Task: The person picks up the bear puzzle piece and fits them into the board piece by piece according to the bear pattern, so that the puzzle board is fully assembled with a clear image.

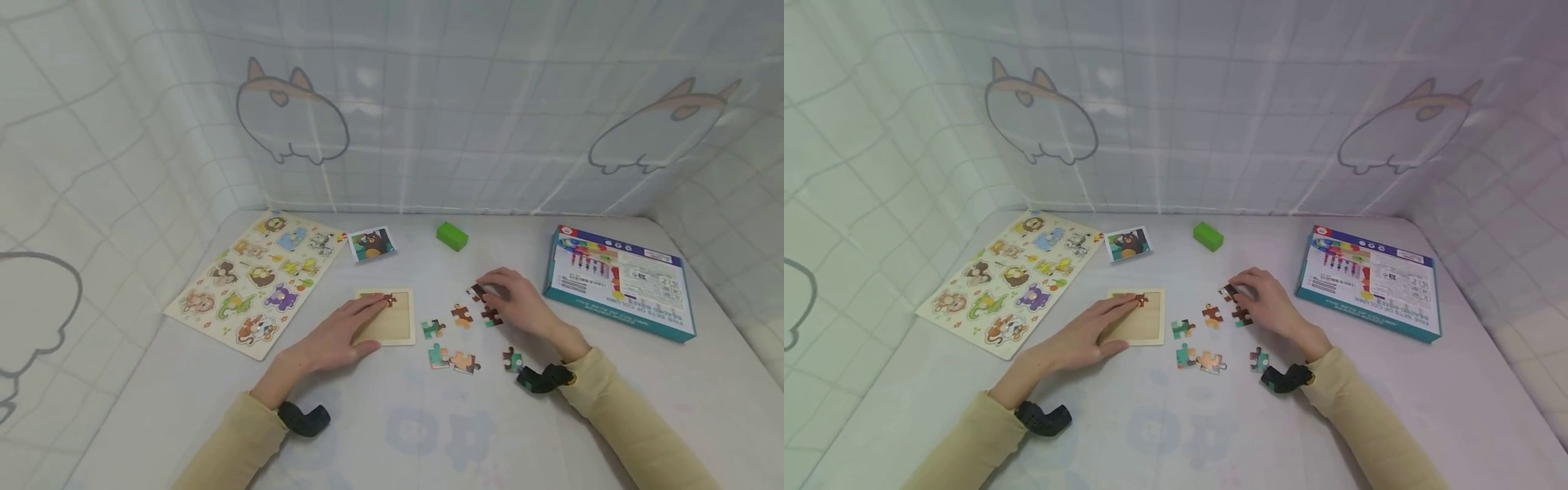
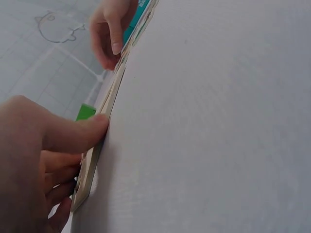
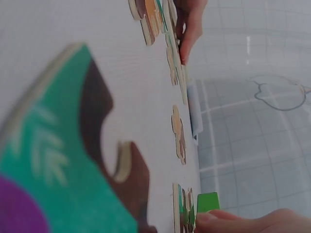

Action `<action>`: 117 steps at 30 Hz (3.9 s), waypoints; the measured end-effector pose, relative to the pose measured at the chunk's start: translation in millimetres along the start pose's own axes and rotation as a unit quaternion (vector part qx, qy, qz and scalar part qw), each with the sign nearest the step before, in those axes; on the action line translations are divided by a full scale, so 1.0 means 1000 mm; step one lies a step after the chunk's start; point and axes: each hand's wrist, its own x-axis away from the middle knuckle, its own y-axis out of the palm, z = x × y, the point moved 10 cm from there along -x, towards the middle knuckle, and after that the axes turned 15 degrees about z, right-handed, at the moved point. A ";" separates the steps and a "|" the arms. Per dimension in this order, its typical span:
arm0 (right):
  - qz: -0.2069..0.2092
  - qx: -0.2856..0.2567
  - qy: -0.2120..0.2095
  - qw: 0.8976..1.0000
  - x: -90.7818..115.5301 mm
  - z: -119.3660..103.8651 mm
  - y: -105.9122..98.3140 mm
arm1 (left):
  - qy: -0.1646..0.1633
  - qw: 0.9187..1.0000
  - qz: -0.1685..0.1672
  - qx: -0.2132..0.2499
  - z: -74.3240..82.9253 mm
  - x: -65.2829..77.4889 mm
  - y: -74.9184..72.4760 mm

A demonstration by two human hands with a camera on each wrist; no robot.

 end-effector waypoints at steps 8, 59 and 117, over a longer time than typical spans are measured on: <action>-0.004 0.010 -0.039 0.999 0.004 -0.004 0.005 | 0.008 1.000 0.012 -0.007 0.000 -0.001 0.000; 0.020 0.030 -0.048 0.998 0.007 0.002 0.005 | 0.014 1.000 0.020 -0.001 0.003 0.000 -0.003; -0.038 -0.003 -0.107 0.994 -0.018 -0.107 0.098 | 0.015 1.000 0.026 -0.002 0.002 -0.001 -0.001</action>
